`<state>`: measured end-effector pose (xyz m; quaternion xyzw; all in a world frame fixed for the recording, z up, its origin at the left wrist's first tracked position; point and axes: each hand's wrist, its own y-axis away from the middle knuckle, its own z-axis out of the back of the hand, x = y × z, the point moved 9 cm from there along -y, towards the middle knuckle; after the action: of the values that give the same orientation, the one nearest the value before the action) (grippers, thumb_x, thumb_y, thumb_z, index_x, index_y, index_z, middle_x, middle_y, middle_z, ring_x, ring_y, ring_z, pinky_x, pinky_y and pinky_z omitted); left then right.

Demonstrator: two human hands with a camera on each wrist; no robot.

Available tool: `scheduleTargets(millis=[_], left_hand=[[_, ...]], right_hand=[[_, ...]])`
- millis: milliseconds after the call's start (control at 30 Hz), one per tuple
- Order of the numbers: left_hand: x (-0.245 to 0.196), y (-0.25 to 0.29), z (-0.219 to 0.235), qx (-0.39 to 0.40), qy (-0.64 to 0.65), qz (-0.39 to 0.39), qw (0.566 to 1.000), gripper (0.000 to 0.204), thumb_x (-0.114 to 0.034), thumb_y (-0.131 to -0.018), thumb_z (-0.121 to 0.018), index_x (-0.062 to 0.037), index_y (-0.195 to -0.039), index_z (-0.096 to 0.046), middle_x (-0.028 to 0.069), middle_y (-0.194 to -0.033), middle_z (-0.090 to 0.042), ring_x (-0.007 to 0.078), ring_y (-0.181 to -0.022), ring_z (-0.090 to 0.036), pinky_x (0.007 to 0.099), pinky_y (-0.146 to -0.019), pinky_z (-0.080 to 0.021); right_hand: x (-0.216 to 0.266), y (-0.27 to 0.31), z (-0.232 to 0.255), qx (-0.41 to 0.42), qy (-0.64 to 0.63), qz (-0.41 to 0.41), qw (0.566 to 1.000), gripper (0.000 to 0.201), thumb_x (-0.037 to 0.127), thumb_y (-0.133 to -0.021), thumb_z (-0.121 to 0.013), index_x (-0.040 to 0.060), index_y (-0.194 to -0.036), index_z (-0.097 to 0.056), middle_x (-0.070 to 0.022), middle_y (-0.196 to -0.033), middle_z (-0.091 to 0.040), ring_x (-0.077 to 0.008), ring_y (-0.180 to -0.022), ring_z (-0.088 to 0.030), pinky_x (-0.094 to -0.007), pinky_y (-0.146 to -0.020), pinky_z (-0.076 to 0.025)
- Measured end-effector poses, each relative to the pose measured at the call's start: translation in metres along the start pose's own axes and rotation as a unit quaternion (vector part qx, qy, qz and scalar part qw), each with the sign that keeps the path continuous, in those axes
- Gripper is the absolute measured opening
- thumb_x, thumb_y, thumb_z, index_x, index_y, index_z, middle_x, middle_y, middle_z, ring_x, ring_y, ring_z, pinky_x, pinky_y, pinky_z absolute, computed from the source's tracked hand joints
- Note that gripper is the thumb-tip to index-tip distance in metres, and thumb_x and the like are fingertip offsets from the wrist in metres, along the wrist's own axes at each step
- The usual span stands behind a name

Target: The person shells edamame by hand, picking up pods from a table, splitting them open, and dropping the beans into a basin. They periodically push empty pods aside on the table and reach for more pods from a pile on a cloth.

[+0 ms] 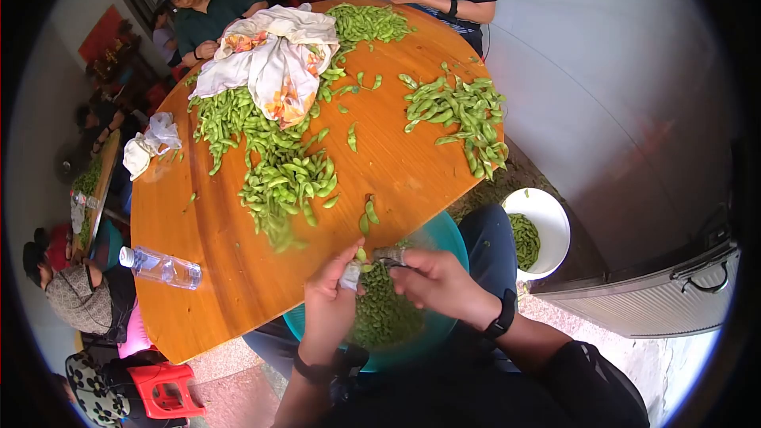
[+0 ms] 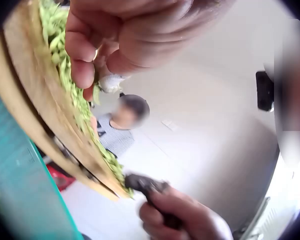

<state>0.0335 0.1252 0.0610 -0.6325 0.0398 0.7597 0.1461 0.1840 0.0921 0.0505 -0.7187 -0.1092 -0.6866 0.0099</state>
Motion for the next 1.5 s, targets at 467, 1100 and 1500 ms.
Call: scheduleTargets(millis=[467, 1100, 1500], left_hand=[[-0.014, 0.024, -0.027, 0.035, -0.357, -0.166, 0.918, 0.048, -0.001, -0.084, -0.054, 0.003, -0.132, -0.048, 0.0244, -0.113, -0.059, 0.0404, -0.096, -0.062, 0.0434, -0.083, -0.052], [0.052, 0.033, -0.034, 0.138, 0.086, 0.054, 0.985, 0.033, -0.002, -0.095, -0.044, -0.0061, -0.124, -0.059, 0.0019, -0.082, -0.055, 0.007, -0.061, -0.052, 0.0183, -0.049, -0.039], [0.031, 0.031, -0.022, 0.12, 0.013, -0.085, 0.989, 0.024, 0.004, -0.082, -0.067, -0.0028, -0.105, -0.069, 0.0064, -0.095, -0.06, 0.0144, -0.085, -0.059, 0.0252, -0.074, -0.048]], right_hand=[[-0.028, 0.004, -0.018, 0.023, -0.005, -0.049, 0.999, 0.012, 0.008, -0.095, -0.056, 0.0027, -0.085, -0.059, 0.0003, -0.068, -0.057, -0.0043, -0.053, -0.048, -0.0236, -0.048, -0.039], [-0.073, 0.009, -0.025, -0.026, -0.221, -0.149, 0.964, 0.008, 0.011, -0.096, -0.055, 0.0091, -0.09, -0.061, 0.0048, -0.068, -0.052, -0.0014, -0.058, -0.044, -0.019, -0.048, -0.032], [-0.08, 0.026, -0.034, 0.078, -0.347, -0.279, 0.892, 0.01, 0.016, -0.092, -0.061, 0.0086, -0.096, -0.056, 0.0016, -0.076, -0.057, -0.0048, -0.051, -0.043, -0.019, -0.043, -0.029]])
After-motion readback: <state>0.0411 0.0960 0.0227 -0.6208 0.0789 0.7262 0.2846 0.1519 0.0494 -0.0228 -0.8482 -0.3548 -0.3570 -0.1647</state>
